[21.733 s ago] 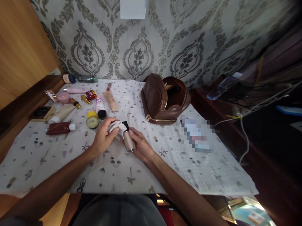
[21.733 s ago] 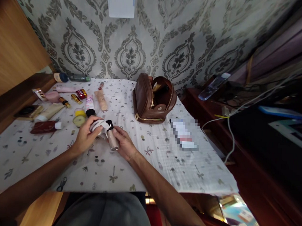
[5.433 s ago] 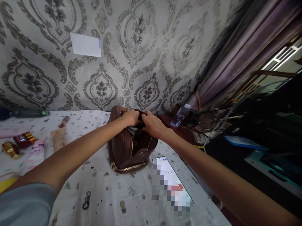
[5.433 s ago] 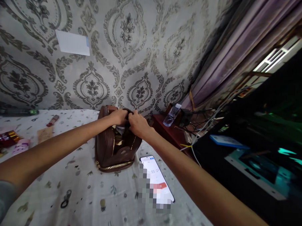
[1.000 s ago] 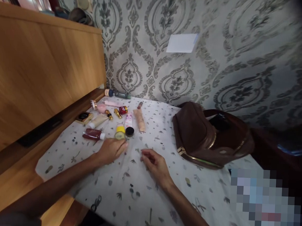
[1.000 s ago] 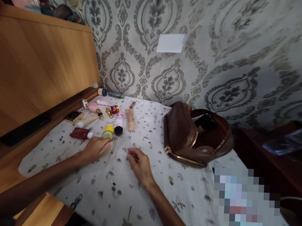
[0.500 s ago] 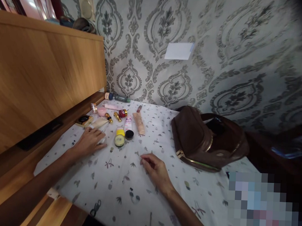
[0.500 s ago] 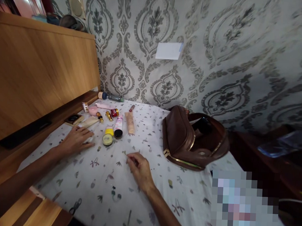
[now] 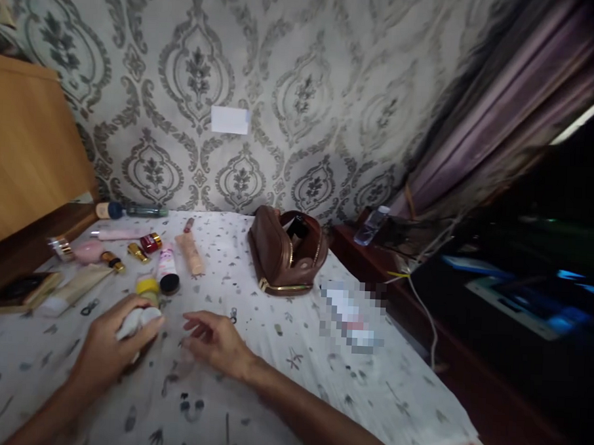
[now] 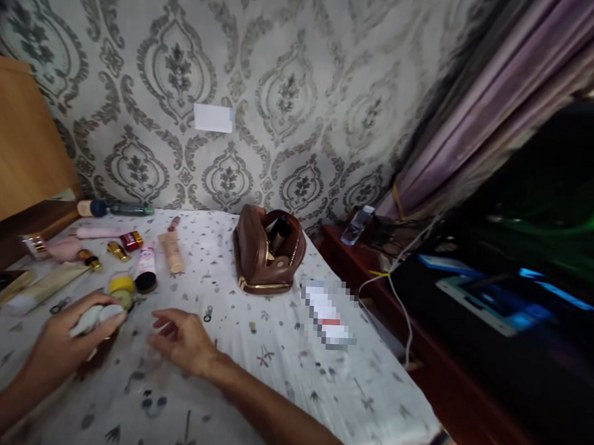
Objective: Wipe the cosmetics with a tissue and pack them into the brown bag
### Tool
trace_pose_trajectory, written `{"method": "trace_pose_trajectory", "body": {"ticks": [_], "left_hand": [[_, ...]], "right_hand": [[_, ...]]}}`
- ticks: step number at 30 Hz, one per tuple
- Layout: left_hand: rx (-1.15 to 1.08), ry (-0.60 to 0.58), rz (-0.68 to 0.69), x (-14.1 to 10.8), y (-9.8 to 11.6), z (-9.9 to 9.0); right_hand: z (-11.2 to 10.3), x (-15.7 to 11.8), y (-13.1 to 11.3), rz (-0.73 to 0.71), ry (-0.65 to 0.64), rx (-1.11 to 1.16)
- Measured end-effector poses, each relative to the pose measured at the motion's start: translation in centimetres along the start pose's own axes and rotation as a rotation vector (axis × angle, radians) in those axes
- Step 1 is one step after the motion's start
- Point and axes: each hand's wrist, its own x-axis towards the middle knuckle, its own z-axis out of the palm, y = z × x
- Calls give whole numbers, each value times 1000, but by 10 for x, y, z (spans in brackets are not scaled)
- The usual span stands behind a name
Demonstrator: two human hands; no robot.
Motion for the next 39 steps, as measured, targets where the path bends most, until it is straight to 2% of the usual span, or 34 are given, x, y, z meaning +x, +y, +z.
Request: {"method": "trace_pose_trajectory", "body": {"ticks": [2,4,6,8,12,15,19,24,30,32,34,37,39], "left_hand": [[-131,-40,-12,-3,20,29],[-219,-134,-46,-6,28,54],[-255,-202,-81,-7,27,70],[-253,-220,-89,-6,23,77],[-214,-194,-26,-1,20,78],[-209,-195,18,2,24,78],[-260,-282,-13,3,30,79],[-316,-412,-16,0,29,76],[-318,-365,9,-8,15,82],[-330,-319,-24,-10,14,82],[-390,-323,-104,-11,17,81],[-600,-449,-323,-10,22,80],[-727,-482,-430,-10,22,81]], "right_hand": [[2,-4,-3,-38,-20,40],[2,-9,-1,-77,8,55],[-1,-15,6,-66,-5,150],[-3,-19,11,4,-76,317],[-6,-22,14,137,-165,520],[-7,-21,11,148,-148,617],[-8,-22,8,147,-132,686],[-9,-20,8,90,-11,722],[-19,-15,11,14,223,753],[-23,-15,11,-7,301,757],[-27,-14,11,-34,349,741],[-30,-11,11,-68,354,711],[-30,-11,10,-71,324,698]]}}
